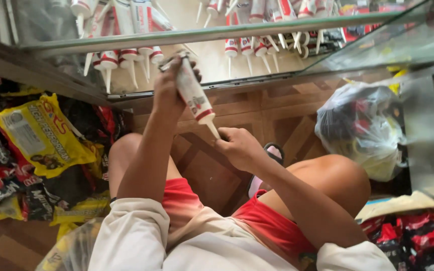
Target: Cleaning sealant tubes with a cloth and organizing them inside a glass display case.
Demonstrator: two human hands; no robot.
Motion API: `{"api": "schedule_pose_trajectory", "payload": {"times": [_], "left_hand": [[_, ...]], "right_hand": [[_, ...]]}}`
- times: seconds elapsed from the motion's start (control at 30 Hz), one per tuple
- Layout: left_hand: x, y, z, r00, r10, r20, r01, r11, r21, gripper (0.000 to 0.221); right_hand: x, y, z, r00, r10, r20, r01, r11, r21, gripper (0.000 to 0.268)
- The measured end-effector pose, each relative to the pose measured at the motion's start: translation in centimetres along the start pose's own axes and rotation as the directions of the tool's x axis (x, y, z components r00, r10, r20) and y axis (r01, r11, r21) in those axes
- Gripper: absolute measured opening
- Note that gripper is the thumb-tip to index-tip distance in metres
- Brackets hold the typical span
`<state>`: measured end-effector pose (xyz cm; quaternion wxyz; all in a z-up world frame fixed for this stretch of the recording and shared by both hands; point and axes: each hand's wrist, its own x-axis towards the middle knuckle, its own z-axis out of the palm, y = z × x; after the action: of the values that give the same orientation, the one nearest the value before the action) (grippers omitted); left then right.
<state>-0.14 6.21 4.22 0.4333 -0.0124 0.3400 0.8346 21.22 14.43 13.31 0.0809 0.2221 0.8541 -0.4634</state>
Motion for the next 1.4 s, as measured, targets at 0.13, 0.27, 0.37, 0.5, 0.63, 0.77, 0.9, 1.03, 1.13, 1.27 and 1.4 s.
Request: {"api": "schedule_pose_trajectory", "payload": {"times": [0.13,0.27,0.37,0.5,0.63,0.77,0.9,1.03,1.13,1.27,1.4], "left_hand": [[0.7,-0.8,-1.3,0.990,0.116,-0.074,-0.122,0.989,-0.084,0.033],[1.2,-2.2,-1.7,0.990,0.118,-0.079,-0.135,0.955,-0.265,0.034],[-0.3,-3.6,0.2,0.990,0.065,-0.121,-0.105,0.927,-0.359,0.036],[-3.0,-6.8,4.0,0.979,0.016,0.201,0.029,0.976,-0.216,0.038],[-4.7,-8.3,6.3,0.989,-0.049,0.142,0.066,0.991,-0.118,0.024],[-3.8,-6.7,6.2,0.984,-0.027,0.178,0.042,0.996,-0.078,0.021],[0.1,-4.2,3.2,0.984,0.170,-0.054,-0.175,0.980,-0.099,0.023],[1.1,-3.3,0.9,0.830,0.545,-0.116,-0.543,0.838,0.050,0.025],[0.0,-2.3,0.8,0.669,0.743,0.013,-0.516,0.451,0.728,0.018],[-3.0,-1.9,3.1,0.652,0.548,0.524,-0.626,-0.001,0.780,0.035],[-4.2,-3.0,4.8,0.614,0.380,0.691,-0.728,-0.065,0.683,0.035]], "right_hand": [[0.1,1.2,0.3,0.999,0.014,0.048,-0.020,0.993,0.120,0.029],[1.0,3.7,1.2,0.989,0.069,0.134,-0.139,0.760,0.635,0.029],[0.8,3.9,0.7,0.982,0.118,0.149,-0.190,0.595,0.781,0.035],[1.4,4.9,0.6,0.985,0.131,0.113,-0.160,0.440,0.884,0.041],[0.8,5.5,0.9,0.978,0.200,0.052,-0.126,0.377,0.917,0.041],[0.0,4.9,1.0,0.970,0.191,-0.150,-0.019,0.676,0.736,0.039],[-1.1,4.5,1.3,0.987,0.118,-0.113,-0.018,0.765,0.644,0.040],[-2.0,2.8,0.8,0.992,0.069,-0.102,-0.002,0.835,0.550,0.040],[-2.1,0.5,-0.7,0.986,-0.011,-0.169,0.068,0.939,0.337,0.036],[-0.9,0.3,-1.9,0.971,-0.055,-0.235,0.099,0.978,0.183,0.033],[1.8,1.1,-1.9,0.948,-0.141,-0.286,0.171,0.982,0.084,0.037]]}}
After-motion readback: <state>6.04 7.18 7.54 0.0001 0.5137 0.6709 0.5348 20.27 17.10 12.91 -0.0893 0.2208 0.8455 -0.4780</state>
